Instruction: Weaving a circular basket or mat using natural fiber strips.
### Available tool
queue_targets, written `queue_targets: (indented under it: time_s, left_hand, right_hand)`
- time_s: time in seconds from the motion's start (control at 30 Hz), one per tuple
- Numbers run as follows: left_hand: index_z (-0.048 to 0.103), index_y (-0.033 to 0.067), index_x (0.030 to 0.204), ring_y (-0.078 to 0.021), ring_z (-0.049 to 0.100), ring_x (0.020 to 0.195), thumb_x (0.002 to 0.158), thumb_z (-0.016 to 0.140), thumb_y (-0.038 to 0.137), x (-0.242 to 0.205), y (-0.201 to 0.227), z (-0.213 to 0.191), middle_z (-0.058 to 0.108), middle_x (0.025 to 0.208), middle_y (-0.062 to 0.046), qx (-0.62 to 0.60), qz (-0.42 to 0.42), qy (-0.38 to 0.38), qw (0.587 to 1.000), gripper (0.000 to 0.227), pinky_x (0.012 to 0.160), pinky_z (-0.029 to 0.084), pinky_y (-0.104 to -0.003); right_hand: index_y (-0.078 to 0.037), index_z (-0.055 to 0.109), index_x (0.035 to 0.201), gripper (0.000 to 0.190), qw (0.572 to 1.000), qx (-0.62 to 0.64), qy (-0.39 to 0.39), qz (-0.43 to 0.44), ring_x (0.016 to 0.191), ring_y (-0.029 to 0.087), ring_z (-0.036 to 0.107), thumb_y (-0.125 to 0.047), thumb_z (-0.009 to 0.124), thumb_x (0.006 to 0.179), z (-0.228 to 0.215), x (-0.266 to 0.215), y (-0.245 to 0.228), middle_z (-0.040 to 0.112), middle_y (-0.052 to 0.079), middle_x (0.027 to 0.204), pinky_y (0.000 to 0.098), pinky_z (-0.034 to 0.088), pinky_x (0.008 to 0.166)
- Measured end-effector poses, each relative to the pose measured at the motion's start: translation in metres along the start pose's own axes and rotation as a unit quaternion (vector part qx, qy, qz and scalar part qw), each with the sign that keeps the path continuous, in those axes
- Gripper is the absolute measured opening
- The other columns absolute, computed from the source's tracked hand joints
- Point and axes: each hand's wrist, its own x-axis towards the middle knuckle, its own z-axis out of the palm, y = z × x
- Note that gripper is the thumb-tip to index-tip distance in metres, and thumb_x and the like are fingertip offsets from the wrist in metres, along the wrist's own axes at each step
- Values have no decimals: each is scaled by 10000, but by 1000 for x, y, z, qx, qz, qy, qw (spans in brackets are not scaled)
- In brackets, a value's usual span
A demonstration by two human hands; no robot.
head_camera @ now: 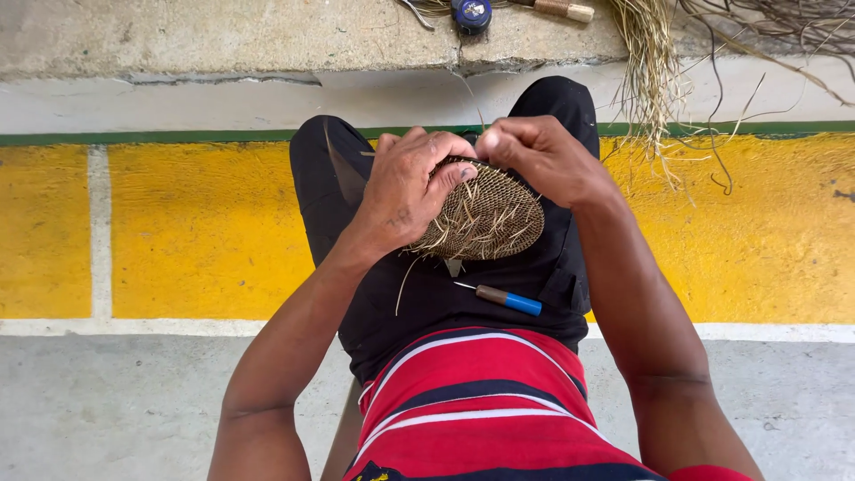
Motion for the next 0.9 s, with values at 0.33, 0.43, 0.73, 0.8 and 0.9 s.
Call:
queue_targets:
  time_s: [0.33,0.43,0.73,0.8,0.9]
  left_hand:
    - [724,160,1020,-175,553,779,991,663,322,19,-14,16,681,781,31,3,-28,3,1000,175,803,326,-392]
    - [722,152,1000,-176,556,781,989,663,319,23,-22,19,693,804,37,-14,-23,15,1000,177,803,325,-397]
    - [726,146,1013,-179,555,807,990,685,304,6,-2,6,692,824,26,-8,-14,9,1000,164,846,334,-398]
    - [723,144,1052,-175,558,808,990,689,308,-2,4,5,696,842,32,0,-6,11,1000,178,848,339,-397]
    - [722,142,1064,-176,573,843,973,705,292,-9,8,4,702,894,23,13,29,46,998,176,838,336,-393]
  right_hand:
    - [-22,627,1096,170,956,-16,228,-185,758,173,710,-141,567,1201,-116,13,25,703,124,940,288,578,655]
    - [-25,605,1154,63,959,41,204,-193,801,177,714,-83,589,1174,-141,4,-5,702,117,943,304,590,726]
    - [-37,538,1330,293,935,230,174,-205,928,188,726,91,653,1093,-11,-96,-33,701,97,951,351,624,940]
    - [-38,531,1350,330,930,253,170,-202,942,189,728,110,661,1084,12,-74,-41,701,95,952,357,628,964]
    - [-11,649,1164,173,961,128,230,-82,1069,218,744,24,714,1007,40,-75,-37,744,110,1105,389,612,998]
